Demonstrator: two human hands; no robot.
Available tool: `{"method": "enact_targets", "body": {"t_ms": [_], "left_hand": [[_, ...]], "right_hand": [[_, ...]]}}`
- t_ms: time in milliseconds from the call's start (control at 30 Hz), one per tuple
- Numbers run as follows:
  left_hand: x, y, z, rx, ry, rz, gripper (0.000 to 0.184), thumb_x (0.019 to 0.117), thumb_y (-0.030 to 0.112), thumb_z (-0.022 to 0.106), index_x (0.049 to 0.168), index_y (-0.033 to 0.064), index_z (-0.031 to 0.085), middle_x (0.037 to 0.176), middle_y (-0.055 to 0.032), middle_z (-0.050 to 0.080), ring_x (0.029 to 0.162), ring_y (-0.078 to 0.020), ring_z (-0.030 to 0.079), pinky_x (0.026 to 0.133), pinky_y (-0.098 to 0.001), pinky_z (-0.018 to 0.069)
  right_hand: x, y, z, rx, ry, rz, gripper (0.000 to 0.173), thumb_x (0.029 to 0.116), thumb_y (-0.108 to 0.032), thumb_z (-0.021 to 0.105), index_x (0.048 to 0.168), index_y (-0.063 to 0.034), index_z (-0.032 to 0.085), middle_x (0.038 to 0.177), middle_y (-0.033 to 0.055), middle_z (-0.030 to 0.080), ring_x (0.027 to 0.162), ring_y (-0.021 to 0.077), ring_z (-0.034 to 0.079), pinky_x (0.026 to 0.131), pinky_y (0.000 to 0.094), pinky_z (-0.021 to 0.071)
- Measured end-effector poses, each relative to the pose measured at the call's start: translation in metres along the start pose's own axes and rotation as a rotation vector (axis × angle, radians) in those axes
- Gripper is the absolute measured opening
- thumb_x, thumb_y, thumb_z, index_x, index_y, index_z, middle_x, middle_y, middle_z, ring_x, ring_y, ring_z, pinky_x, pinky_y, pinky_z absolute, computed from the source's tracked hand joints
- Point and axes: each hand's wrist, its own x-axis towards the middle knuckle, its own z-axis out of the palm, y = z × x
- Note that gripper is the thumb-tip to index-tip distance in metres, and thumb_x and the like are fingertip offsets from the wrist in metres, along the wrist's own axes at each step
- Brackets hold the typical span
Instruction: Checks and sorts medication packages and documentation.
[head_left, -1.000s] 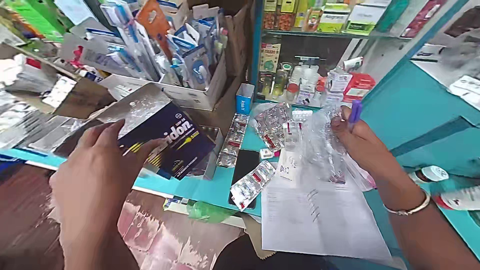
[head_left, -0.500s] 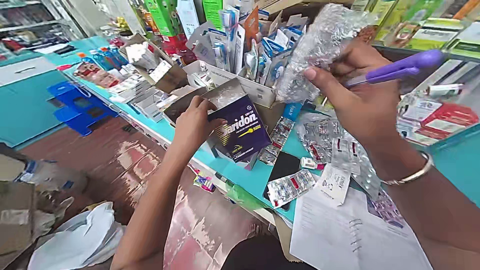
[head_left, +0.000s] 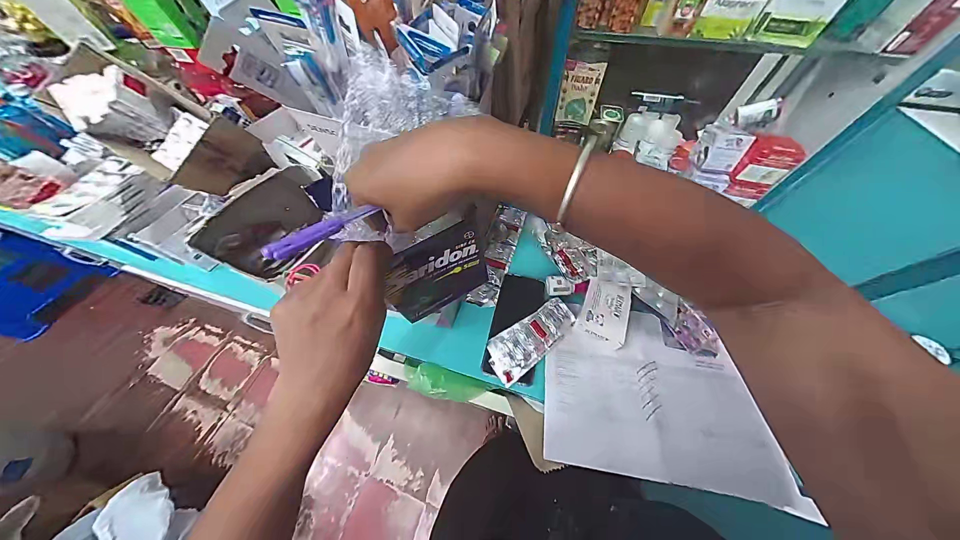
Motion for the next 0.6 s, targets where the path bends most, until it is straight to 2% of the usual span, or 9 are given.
{"method": "enact_targets", "body": {"t_ms": [100, 167, 233, 333, 367, 433, 500, 533, 600], "left_hand": [[-0.007, 0.002, 0.003, 0.059, 0.026, 0.014, 0.014, 0.1036, 0.009, 0.051, 0.098, -0.0014, 0.060, 0.068, -0.0197, 0.058, 0.054, -0.0401, 0.061, 0.042, -0.0499, 0.0401], [-0.010, 0.004, 0.005, 0.068, 0.080, 0.069, 0.014, 0.1040, 0.009, 0.051, 0.098, -0.0003, 0.060, 0.065, -0.0177, 0.056, 0.052, -0.0372, 0.059, 0.042, -0.0472, 0.0387], [-0.011, 0.004, 0.008, 0.046, 0.109, 0.092, 0.012, 0.1034, 0.008, 0.053, 0.100, 0.0002, 0.062, 0.068, -0.0179, 0.061, 0.056, -0.0364, 0.062, 0.045, -0.0471, 0.0412], [-0.014, 0.004, 0.012, -0.011, 0.105, 0.069, 0.016, 0.1044, 0.010, 0.052, 0.103, -0.0005, 0.063, 0.076, -0.0198, 0.066, 0.063, -0.0378, 0.066, 0.050, -0.0485, 0.0451], [-0.016, 0.004, 0.012, -0.020, 0.096, 0.050, 0.017, 0.1047, 0.011, 0.052, 0.105, -0.0010, 0.064, 0.077, -0.0204, 0.066, 0.064, -0.0382, 0.066, 0.050, -0.0492, 0.0458], [-0.021, 0.001, 0.009, -0.035, 0.048, -0.009, 0.022, 0.1051, 0.014, 0.052, 0.106, -0.0035, 0.065, 0.080, -0.0237, 0.067, 0.067, -0.0419, 0.067, 0.054, -0.0542, 0.0482], [-0.028, -0.003, 0.009, -0.068, 0.009, -0.062, 0.026, 0.1055, 0.017, 0.053, 0.108, -0.0049, 0.066, 0.087, -0.0267, 0.069, 0.072, -0.0447, 0.069, 0.058, -0.0582, 0.0501], [-0.032, -0.006, 0.008, -0.099, -0.002, -0.082, 0.026, 0.1061, 0.018, 0.053, 0.110, -0.0043, 0.066, 0.091, -0.0268, 0.069, 0.076, -0.0439, 0.070, 0.062, -0.0583, 0.0509], [-0.039, -0.010, 0.004, -0.202, -0.010, -0.115, 0.023, 0.1063, 0.018, 0.054, 0.112, -0.0020, 0.065, 0.099, -0.0242, 0.070, 0.086, -0.0373, 0.070, 0.072, -0.0524, 0.0530]], "right_hand": [[-0.007, -0.005, 0.008, -0.054, -0.099, 0.103, 0.014, 0.0987, -0.011, 0.062, 0.105, -0.0013, 0.070, 0.096, 0.0152, 0.066, 0.092, 0.0307, 0.062, 0.076, 0.0518, 0.0474], [-0.007, -0.001, 0.009, -0.073, -0.189, 0.138, 0.013, 0.0978, -0.014, 0.061, 0.096, -0.0065, 0.072, 0.084, 0.0101, 0.063, 0.081, 0.0261, 0.060, 0.069, 0.0497, 0.0437], [0.000, 0.006, 0.013, -0.043, -0.249, 0.160, 0.014, 0.0962, -0.013, 0.061, 0.088, -0.0096, 0.071, 0.075, 0.0057, 0.058, 0.071, 0.0211, 0.054, 0.063, 0.0453, 0.0399], [0.005, 0.011, 0.020, 0.000, -0.250, 0.167, 0.012, 0.0941, -0.013, 0.063, 0.087, -0.0096, 0.073, 0.074, 0.0058, 0.059, 0.070, 0.0208, 0.054, 0.063, 0.0453, 0.0402], [0.003, 0.011, 0.024, 0.017, -0.208, 0.148, 0.011, 0.0934, -0.013, 0.064, 0.088, -0.0081, 0.072, 0.076, 0.0069, 0.060, 0.072, 0.0218, 0.056, 0.063, 0.0459, 0.0413], [-0.009, 0.001, 0.028, 0.099, -0.050, 0.102, 0.014, 0.0965, -0.009, 0.065, 0.103, 0.0006, 0.072, 0.094, 0.0167, 0.068, 0.090, 0.0316, 0.063, 0.078, 0.0533, 0.0470], [-0.026, -0.007, 0.036, 0.183, 0.189, 0.007, 0.020, 0.0992, -0.007, 0.062, 0.115, 0.0032, 0.069, 0.106, 0.0180, 0.069, 0.103, 0.0308, 0.064, 0.090, 0.0471, 0.0481], [-0.035, -0.008, 0.041, 0.227, 0.351, -0.058, 0.022, 0.0989, -0.006, 0.062, 0.117, 0.0032, 0.070, 0.106, 0.0169, 0.071, 0.104, 0.0280, 0.066, 0.092, 0.0419, 0.0489], [-0.059, -0.010, 0.049, 0.414, 0.714, -0.160, 0.018, 0.0937, 0.003, 0.063, 0.109, 0.0058, 0.071, 0.094, 0.0149, 0.072, 0.088, 0.0210, 0.069, 0.081, 0.0327, 0.0520]]}}
